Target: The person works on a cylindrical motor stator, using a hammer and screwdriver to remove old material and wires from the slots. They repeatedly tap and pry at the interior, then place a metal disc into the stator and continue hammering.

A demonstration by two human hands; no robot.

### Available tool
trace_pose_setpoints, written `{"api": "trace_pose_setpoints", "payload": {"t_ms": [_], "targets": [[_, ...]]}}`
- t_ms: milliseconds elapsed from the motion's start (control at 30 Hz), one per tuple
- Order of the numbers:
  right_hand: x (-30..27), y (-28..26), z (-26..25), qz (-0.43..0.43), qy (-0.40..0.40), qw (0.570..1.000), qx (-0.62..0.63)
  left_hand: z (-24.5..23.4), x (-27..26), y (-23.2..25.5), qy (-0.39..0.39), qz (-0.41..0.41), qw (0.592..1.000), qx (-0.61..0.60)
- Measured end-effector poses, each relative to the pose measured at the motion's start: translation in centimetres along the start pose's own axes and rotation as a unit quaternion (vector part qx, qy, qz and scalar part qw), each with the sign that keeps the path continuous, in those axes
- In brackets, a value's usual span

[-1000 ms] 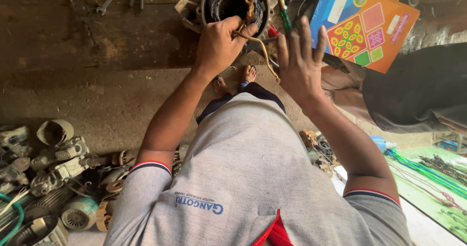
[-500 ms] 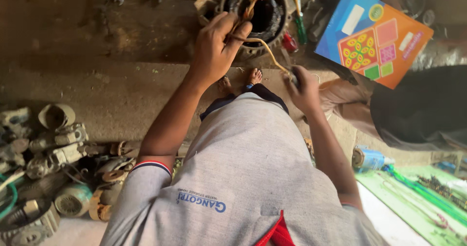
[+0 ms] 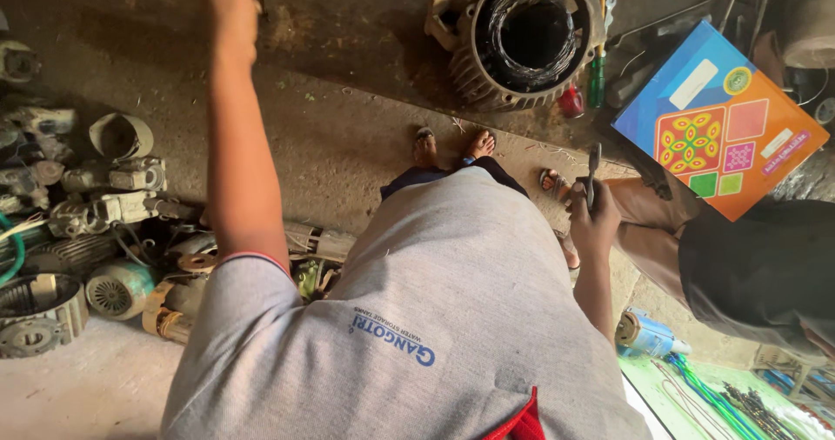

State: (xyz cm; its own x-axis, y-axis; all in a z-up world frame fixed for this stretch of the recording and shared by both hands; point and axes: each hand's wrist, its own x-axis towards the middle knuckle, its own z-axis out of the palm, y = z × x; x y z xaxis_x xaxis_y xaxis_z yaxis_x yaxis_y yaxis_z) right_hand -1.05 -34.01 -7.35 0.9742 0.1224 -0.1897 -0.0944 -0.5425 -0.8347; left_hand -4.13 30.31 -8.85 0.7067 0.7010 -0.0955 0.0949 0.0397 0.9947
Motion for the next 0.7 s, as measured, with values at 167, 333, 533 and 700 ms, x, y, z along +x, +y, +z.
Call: {"api": "trace_pose_setpoints", "payload": {"t_ms": [167,333,533,700], "targets": [[1.0,-0.2,0.2,-0.036,-0.027,0.999,-0.030,-4.1,4.8,-3.4,0.039,-0.056,0.951,0.300],[0.9,-0.7,0.5,-0.053,-0.032,0.994,-0.085,-3.0,6.1,-7.1,0.047,-0.026,0.839,0.542],[0.1,-0.7,0.7,0.002,-0.030,0.998,-0.054,-2.5,6.1,-10.5,0.087,0.040,0.783,0.614],[-0.5,-0.1,0.4,-0.004,-0.014,0.997,-0.078,-3.4,7.4,-11.9,0.143,0.110,0.756,0.629]]}}
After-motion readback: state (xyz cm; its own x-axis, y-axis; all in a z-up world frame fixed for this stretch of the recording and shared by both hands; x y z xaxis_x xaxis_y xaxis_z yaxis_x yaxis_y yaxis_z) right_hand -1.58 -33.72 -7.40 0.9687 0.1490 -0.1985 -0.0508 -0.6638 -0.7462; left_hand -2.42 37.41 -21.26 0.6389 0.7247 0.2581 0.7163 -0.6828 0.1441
